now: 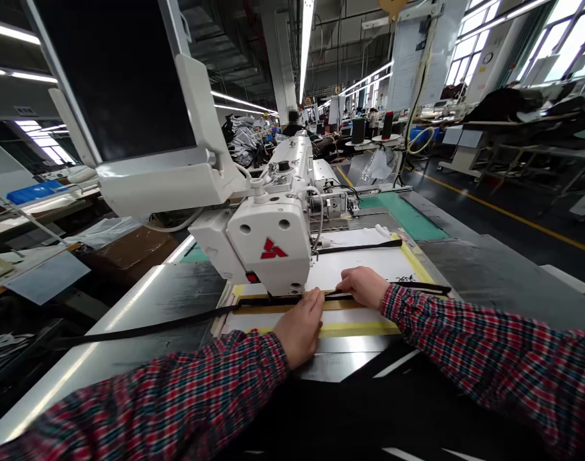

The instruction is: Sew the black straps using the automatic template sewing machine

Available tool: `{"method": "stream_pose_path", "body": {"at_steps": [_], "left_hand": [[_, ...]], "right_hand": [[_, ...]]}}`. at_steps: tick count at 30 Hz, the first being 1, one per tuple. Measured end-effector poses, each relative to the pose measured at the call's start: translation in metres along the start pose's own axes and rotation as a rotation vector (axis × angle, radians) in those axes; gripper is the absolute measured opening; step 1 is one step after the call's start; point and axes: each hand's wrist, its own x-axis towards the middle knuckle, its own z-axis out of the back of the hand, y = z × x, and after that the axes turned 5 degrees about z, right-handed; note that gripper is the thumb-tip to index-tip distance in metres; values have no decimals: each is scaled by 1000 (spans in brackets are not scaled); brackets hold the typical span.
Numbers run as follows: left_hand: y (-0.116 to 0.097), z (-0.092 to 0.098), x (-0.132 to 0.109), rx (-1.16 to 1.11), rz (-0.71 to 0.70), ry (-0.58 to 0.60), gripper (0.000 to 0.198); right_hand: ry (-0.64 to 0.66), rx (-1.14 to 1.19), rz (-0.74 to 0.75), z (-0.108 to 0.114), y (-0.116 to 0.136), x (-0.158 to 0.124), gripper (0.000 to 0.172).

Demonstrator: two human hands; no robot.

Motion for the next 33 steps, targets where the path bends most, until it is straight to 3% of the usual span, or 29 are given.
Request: {"method": "stream_pose_path", "body": {"at_steps": [5,11,17,21,27,33], "left_hand": [[2,-27,19,61,-17,-72,52],[4,-22,14,106,-40,-33,49],[-3,-20,14,16,-5,-9,50],[-2,-18,12,-6,-15,13,55],[0,-17,10,-28,-26,-3,56],[-6,-21,18,-75,-75,-13,58]], "right_hand": [[-25,-134,140,-6,2,-16,18],[-19,-295,218,-13,-2,-39,16],[-6,-376,243,-15,7,-37,15],[-15,-258,216,-10,0,-33,15],[-87,101,120,-9,-15,-29,25],[-79,-228,269,-20,-6,-33,17]]}}
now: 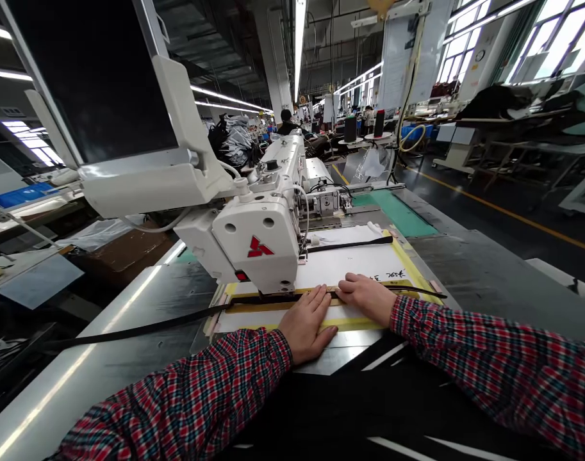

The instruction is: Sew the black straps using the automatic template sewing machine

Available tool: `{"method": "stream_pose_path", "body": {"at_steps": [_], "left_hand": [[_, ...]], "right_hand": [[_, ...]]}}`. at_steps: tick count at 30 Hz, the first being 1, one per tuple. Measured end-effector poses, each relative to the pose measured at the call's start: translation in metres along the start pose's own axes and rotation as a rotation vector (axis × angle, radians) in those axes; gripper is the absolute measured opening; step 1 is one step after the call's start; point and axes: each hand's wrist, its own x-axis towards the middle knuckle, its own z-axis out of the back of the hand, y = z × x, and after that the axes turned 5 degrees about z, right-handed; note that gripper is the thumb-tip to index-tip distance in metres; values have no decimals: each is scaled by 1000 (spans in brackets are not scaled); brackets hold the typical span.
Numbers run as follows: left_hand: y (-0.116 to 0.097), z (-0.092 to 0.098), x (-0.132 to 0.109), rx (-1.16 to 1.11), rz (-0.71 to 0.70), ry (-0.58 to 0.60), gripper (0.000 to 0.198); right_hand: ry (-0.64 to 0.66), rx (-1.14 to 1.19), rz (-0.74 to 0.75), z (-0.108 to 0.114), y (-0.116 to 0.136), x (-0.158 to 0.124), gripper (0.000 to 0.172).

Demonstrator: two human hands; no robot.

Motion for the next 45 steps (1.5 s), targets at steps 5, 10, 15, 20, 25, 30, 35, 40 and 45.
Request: {"method": "stream_pose_path", "body": {"at_steps": [5,10,15,20,25,30,35,40,45], "left_hand": [[-2,-3,7,-23,-22,16,64],[-1,-2,7,-4,-7,12,65],[-4,0,9,-20,14,14,68],[-10,-2,14,-65,46,13,78],[-8,-3,13,-69,43,22,80],[-8,-5,14,-92,41,11,81],[-3,0,3,-124,-37,29,81],[26,25,-53,-98,-123,32,55],[54,37,-72,56,143,27,54]], "right_hand": [[13,-125,8,-2,10,-2,17],[83,-259,18,4,14,-9,17],[101,-260,9,5,8,-16,14],[73,-218,-3,2,11,-13,16],[110,-234,-22,4,12,-15,15],[98,-225,-41,0,6,-21,13],[83,-202,-15,-3,5,-21,13],[64,-172,-9,-8,1,-24,13],[71,-164,-6,-12,1,-26,14]]}}
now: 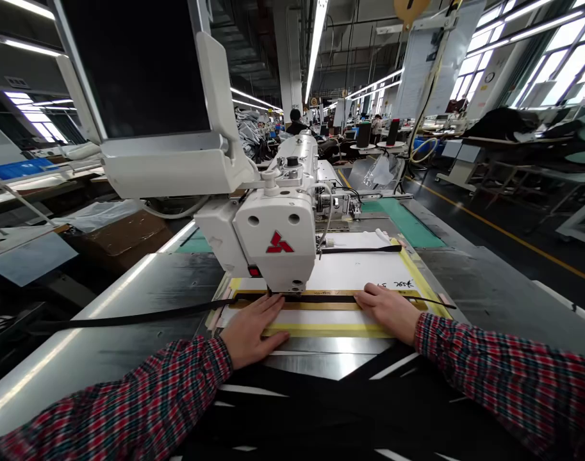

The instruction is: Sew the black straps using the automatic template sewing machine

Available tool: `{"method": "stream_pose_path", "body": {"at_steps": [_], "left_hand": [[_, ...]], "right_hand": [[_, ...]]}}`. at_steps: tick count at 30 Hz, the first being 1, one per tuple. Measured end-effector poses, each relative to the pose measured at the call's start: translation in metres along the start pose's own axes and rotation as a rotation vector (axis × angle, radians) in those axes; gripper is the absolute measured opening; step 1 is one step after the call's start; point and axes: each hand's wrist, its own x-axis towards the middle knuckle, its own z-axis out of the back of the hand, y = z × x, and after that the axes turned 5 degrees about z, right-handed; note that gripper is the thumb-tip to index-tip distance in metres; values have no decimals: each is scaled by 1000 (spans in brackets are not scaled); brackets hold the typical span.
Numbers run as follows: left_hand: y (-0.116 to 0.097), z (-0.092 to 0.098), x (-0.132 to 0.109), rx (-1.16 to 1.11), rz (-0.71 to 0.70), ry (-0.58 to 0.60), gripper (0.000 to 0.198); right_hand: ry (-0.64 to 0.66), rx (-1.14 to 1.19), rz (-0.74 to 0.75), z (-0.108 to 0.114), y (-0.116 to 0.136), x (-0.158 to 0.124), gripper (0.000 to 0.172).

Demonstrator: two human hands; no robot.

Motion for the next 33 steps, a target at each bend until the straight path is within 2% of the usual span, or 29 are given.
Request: {"method": "stream_pose_path", "body": {"at_steps": [2,5,12,19,27,33], "left_hand": [[2,-4,8,14,-4,26,63],[-1,-10,17,19,-11,9,65],[1,-8,13,35,15,22,67],[18,-5,3,58,70,77,73],[41,3,-9,68,10,66,63],[56,4,-18,20,-19,53,59]], "right_hand": [[3,-13,2,1,1,0,15],[0,-12,11,2,1,0,16],[12,16,14,4,3,3,15],[-12,1,30,8,12,19,11],[23,14,5,22,24,41,12],[16,34,-9,21,32,55,15]]}}
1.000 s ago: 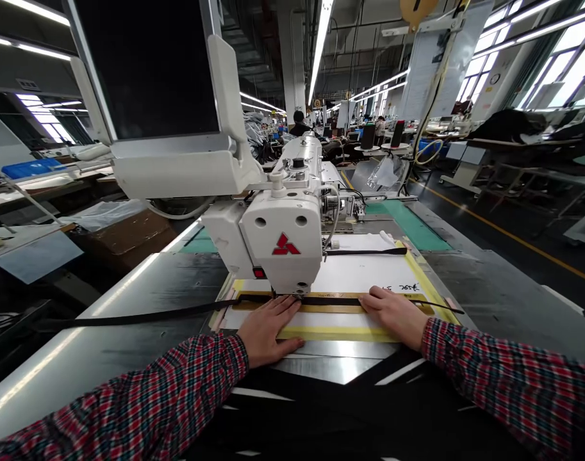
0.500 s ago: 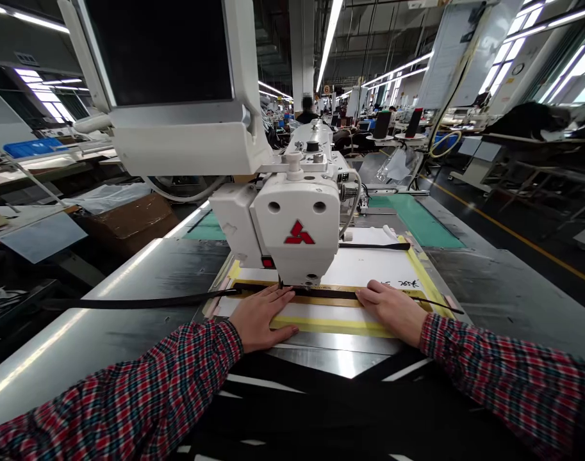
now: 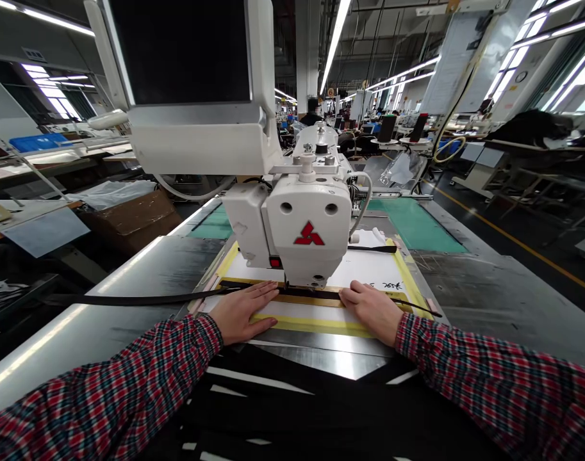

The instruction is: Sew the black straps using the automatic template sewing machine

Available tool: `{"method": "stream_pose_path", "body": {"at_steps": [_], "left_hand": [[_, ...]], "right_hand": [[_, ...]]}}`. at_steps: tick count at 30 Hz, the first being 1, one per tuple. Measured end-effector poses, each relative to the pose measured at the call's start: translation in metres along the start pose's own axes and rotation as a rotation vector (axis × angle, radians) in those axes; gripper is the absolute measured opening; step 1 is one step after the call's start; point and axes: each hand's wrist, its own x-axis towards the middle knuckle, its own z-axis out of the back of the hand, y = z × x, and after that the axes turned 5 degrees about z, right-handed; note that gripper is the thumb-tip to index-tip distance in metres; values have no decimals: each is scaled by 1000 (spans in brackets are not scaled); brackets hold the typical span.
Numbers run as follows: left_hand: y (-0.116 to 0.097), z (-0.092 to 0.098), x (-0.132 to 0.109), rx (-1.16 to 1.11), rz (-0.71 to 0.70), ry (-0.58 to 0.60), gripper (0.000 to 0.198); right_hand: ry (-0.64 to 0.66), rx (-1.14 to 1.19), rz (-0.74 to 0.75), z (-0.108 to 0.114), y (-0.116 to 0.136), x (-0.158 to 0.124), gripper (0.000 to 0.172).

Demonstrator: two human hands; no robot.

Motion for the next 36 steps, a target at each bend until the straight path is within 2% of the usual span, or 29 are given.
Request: {"method": "stream_pose_path", "body": {"at_steps": [14,22,25,28,31,33,36], "left_hand": [[25,8,-22,62,5,-38,51],[39,8,-32,74,13,-46,49],[43,6,-34,82,10,-49,49],[42,9,-34,103,11,-30,48],[22,17,-28,142,65,-2,45],[-6,23,-19,138,84,14,42],[-60,23,7,13,11,28,41]], "right_hand": [[-48,7,12,0,17,31,17],[-134,118,-82,1,25,40,24],[-168,245,-111,2,19,32,28],[-183,423,-162,3,-2,14,31],[-142,555,-235,5,-32,-4,27],[-93,609,-268,5,-49,-10,24],[-21,585,-305,5,-62,-6,20]]}}
